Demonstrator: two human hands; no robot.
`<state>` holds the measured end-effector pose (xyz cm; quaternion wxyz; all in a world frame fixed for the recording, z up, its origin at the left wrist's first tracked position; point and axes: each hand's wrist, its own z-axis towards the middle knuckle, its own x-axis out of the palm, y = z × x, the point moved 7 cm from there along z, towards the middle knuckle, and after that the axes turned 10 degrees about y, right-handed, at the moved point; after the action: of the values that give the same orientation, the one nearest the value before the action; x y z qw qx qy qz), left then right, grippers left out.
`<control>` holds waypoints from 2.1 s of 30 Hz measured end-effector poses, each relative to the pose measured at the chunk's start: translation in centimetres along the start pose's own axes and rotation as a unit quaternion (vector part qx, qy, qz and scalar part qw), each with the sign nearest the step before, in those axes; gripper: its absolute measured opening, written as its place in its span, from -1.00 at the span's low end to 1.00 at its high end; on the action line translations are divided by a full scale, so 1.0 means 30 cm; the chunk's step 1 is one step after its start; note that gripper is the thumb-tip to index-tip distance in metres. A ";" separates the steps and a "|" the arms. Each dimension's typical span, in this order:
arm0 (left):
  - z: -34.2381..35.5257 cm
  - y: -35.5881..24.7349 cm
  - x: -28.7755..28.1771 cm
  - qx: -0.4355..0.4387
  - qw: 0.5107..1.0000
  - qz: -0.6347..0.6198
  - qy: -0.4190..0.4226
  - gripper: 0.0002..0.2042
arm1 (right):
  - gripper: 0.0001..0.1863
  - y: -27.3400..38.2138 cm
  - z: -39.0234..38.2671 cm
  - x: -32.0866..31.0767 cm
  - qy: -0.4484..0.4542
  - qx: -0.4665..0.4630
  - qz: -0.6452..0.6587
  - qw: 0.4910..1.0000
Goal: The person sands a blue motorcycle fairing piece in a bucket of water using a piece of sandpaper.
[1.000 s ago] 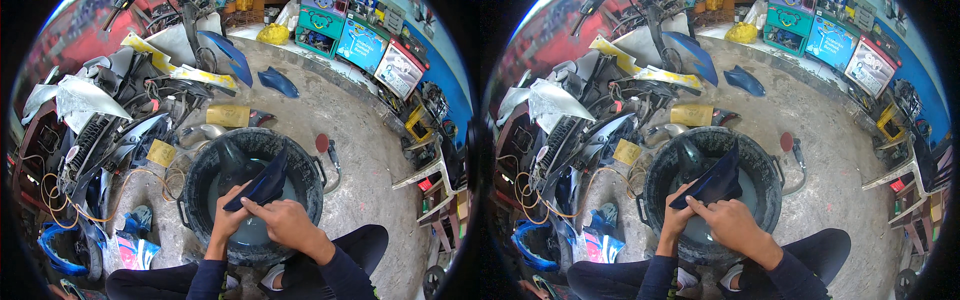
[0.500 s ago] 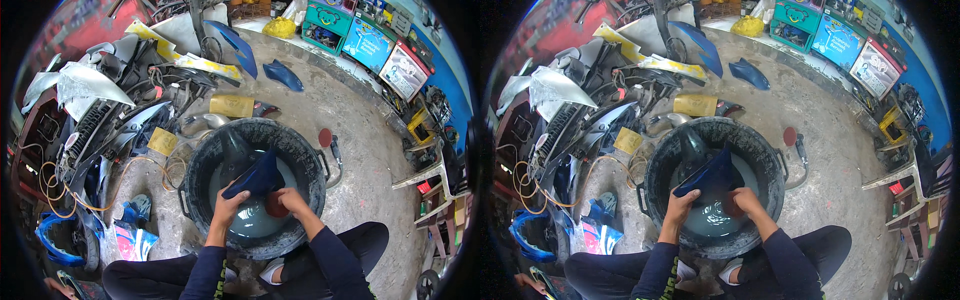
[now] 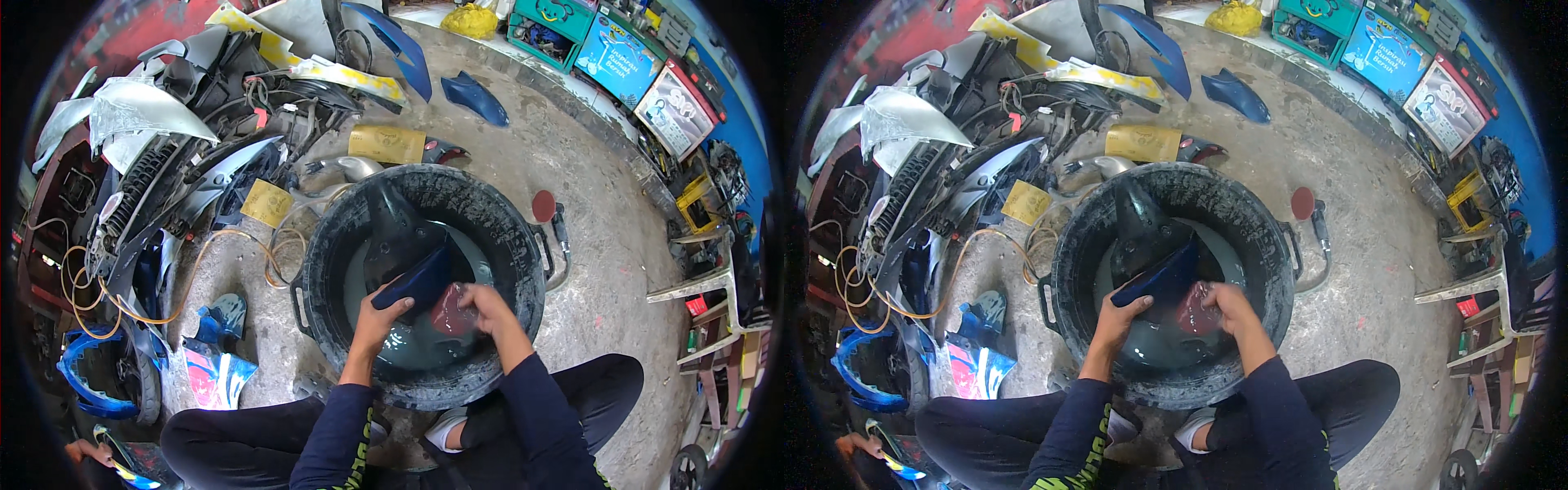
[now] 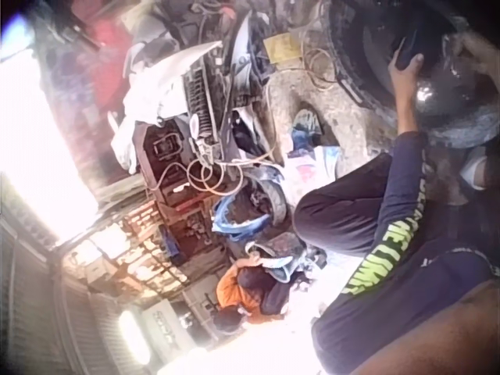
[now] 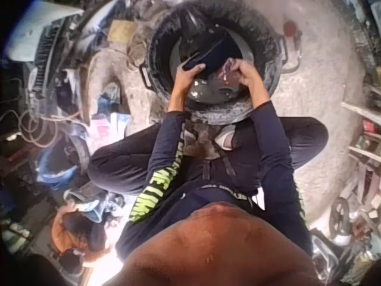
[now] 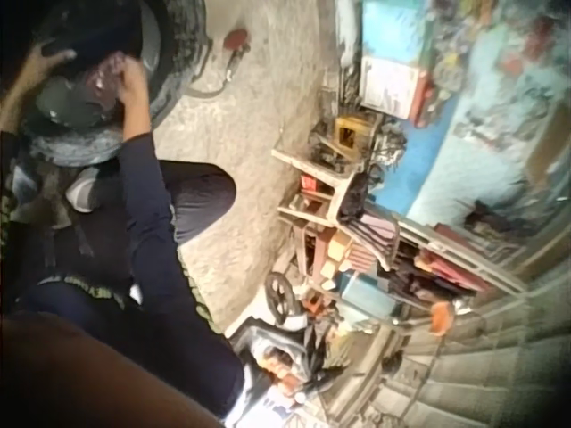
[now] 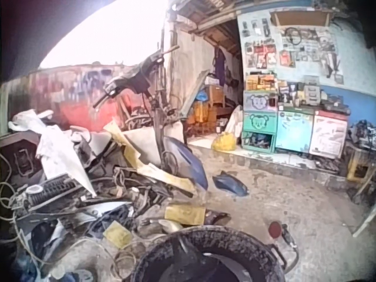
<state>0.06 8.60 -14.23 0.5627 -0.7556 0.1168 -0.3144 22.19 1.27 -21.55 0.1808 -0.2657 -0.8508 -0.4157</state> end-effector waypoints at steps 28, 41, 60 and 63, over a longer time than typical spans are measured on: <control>-0.050 -0.411 0.209 0.116 0.988 -0.002 0.106 -0.46 | -0.13 0.447 -0.609 0.678 -0.113 -0.460 -0.740 0.477; -0.033 -0.377 0.200 0.096 0.989 0.004 0.117 -0.47 | -0.12 0.426 -0.599 0.676 -0.105 -0.434 -0.775 0.447; -0.023 -0.332 0.183 0.074 0.989 -0.071 0.110 -0.42 | -0.19 0.404 -0.592 0.680 -0.079 -0.465 -0.754 0.458; -0.024 -0.330 0.186 0.062 0.989 -0.078 0.111 -0.41 | -0.21 0.401 -0.588 0.676 -0.082 -0.448 -0.762 0.460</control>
<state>2.18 8.45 -3.04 0.5656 -0.6868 0.0995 -0.4455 14.88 -0.63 6.91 -0.4228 0.4110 -0.4223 -0.6885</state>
